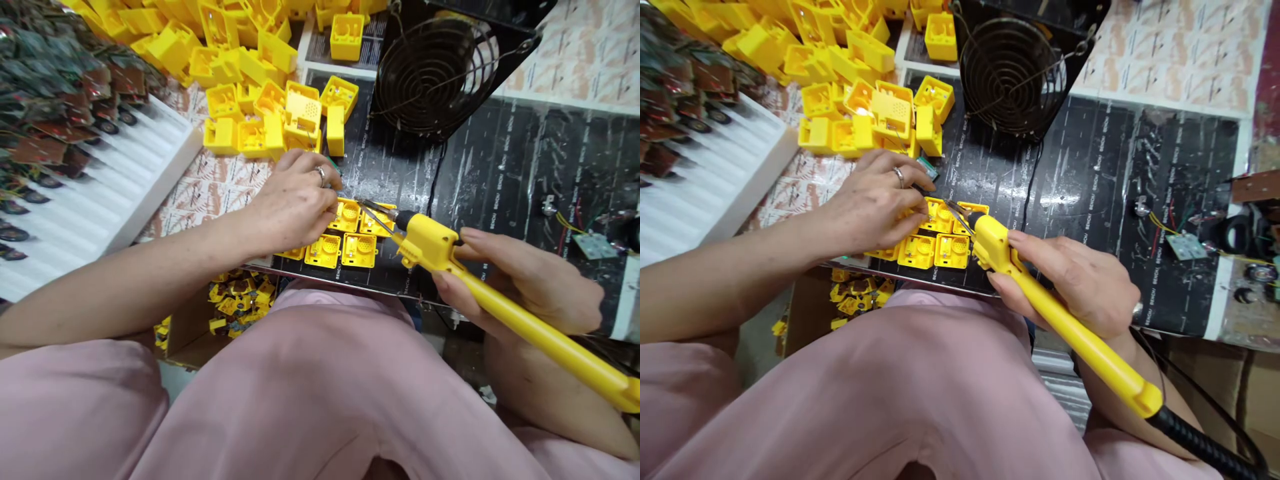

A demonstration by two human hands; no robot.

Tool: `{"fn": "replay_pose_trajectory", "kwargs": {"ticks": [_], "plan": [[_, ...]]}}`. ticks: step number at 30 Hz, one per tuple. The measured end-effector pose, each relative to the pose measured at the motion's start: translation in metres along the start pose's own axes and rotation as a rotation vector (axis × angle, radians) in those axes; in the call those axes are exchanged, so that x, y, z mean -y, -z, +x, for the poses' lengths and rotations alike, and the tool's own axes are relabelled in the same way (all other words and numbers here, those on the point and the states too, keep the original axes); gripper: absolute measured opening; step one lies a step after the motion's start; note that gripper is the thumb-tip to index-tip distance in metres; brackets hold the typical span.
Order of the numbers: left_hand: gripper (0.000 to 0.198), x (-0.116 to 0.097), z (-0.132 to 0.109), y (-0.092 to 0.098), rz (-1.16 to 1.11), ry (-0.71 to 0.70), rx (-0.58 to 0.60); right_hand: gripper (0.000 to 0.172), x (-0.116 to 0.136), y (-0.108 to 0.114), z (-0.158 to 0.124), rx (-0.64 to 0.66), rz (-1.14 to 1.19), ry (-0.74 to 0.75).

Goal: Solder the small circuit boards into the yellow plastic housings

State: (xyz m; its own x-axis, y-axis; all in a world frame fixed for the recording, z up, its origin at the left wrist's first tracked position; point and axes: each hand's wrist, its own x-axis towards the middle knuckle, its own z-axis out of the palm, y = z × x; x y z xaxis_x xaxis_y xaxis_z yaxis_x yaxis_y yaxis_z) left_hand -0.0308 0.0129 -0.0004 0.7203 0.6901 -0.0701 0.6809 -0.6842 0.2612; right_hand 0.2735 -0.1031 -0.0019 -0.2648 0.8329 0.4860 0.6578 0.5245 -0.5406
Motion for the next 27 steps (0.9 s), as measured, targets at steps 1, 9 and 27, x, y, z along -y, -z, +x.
{"fn": "replay_pose_trajectory", "kwargs": {"ticks": [1, 9, 27], "plan": [[0.03, 0.001, -0.001, 0.002, -0.01, 0.001, 0.002, 0.047, 0.001, 0.0, 0.001, 0.004, -0.012, 0.055], [0.025, 0.011, -0.007, -0.007, -0.04, 0.124, -0.116, 0.047, -0.001, -0.025, -0.003, -0.148, 0.081, 0.091], [0.023, 0.005, 0.004, -0.008, 0.031, 0.13, -0.085, 0.023, 0.014, -0.032, 0.006, -0.002, 0.034, 0.223]]}}
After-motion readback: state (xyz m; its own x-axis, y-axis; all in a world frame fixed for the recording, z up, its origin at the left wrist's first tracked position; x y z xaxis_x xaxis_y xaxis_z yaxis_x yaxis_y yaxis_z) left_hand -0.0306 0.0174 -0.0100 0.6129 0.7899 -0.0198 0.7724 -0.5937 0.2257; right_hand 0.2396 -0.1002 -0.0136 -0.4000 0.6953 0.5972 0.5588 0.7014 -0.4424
